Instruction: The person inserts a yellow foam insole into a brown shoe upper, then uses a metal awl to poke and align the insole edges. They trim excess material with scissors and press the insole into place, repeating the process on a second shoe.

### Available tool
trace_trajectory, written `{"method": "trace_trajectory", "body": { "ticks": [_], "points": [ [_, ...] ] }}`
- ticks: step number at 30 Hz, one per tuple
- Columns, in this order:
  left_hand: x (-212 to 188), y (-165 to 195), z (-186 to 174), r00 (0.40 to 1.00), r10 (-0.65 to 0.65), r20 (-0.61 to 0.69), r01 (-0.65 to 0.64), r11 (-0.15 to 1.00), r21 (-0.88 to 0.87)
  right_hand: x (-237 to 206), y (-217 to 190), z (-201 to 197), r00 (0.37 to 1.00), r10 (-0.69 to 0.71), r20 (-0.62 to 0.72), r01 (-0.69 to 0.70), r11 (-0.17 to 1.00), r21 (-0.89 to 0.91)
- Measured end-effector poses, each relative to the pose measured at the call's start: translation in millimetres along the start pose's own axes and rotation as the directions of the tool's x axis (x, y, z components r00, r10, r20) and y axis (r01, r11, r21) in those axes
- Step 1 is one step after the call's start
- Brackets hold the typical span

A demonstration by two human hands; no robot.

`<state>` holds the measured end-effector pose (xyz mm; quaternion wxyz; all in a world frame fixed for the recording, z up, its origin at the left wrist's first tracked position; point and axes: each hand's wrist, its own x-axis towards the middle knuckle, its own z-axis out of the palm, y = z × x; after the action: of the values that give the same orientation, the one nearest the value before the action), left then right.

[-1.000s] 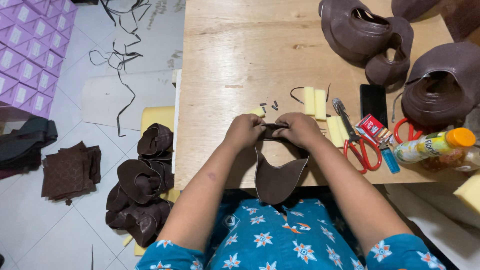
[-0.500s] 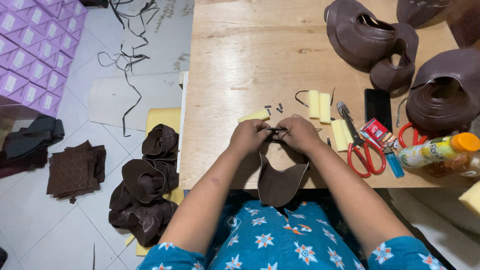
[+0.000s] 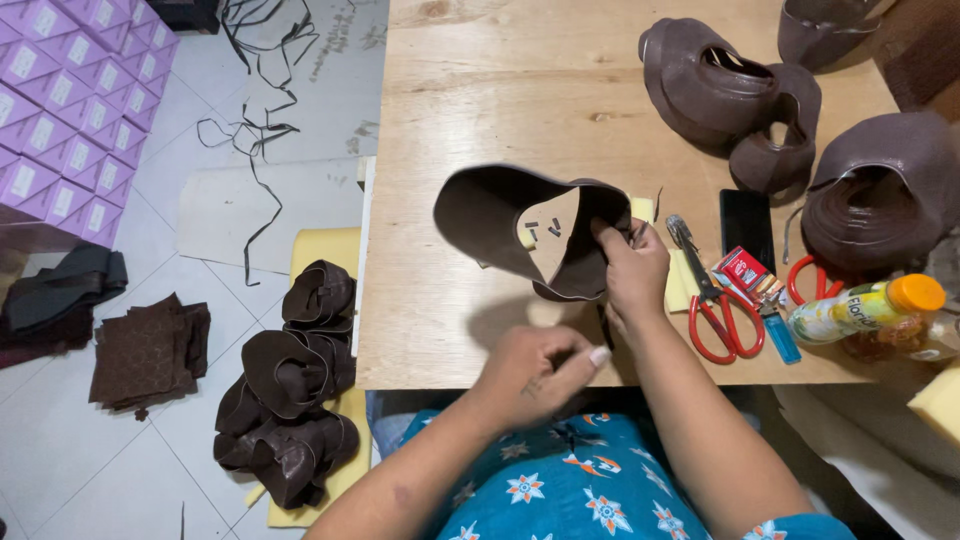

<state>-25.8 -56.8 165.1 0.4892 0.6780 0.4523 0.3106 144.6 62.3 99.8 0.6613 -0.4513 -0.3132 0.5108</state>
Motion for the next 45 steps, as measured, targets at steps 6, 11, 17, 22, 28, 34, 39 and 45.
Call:
{"method": "trace_trajectory", "body": {
  "ticks": [6,11,17,22,28,34,39,45],
  "points": [
    [33,-26,14,0.949,-0.094,-0.302,-0.013,0.942,-0.335,-48,-4,25,0.966,0.245,0.078,-0.241,0.969,-0.056],
    [58,-61,-3,0.778,0.005,-0.628,-0.1,0.988,-0.116,-65,-14,40,0.935,0.35,0.063,-0.341,0.933,-0.116],
    [57,-81,-4,0.763,0.135,-0.632,-0.108,0.991,0.082,-67,-29,40,0.934,0.357,-0.006,-0.351,0.915,-0.198],
    [49,-64,-1,0.81,-0.013,-0.586,-0.012,0.999,-0.038,-73,-30,34,0.954,0.188,0.233,-0.138,0.967,-0.213],
    [40,-49,-7,0.892,-0.269,-0.363,-0.039,0.755,-0.655,-71,-33,28,0.963,0.255,0.089,-0.213,0.919,-0.331],
    [33,-48,-9,0.892,-0.384,-0.239,0.006,0.538,-0.843,-68,-30,23,0.962,0.182,0.204,-0.089,0.913,-0.398],
    [40,-55,-15,0.779,-0.546,-0.308,-0.073,0.408,-0.91,-56,-23,3,0.879,0.22,0.423,0.169,0.686,-0.708],
    [50,-68,-33,0.672,-0.641,-0.371,-0.272,0.252,-0.929,-77,-31,-11,0.846,-0.162,0.508,0.466,0.687,-0.557]
  ]
}}
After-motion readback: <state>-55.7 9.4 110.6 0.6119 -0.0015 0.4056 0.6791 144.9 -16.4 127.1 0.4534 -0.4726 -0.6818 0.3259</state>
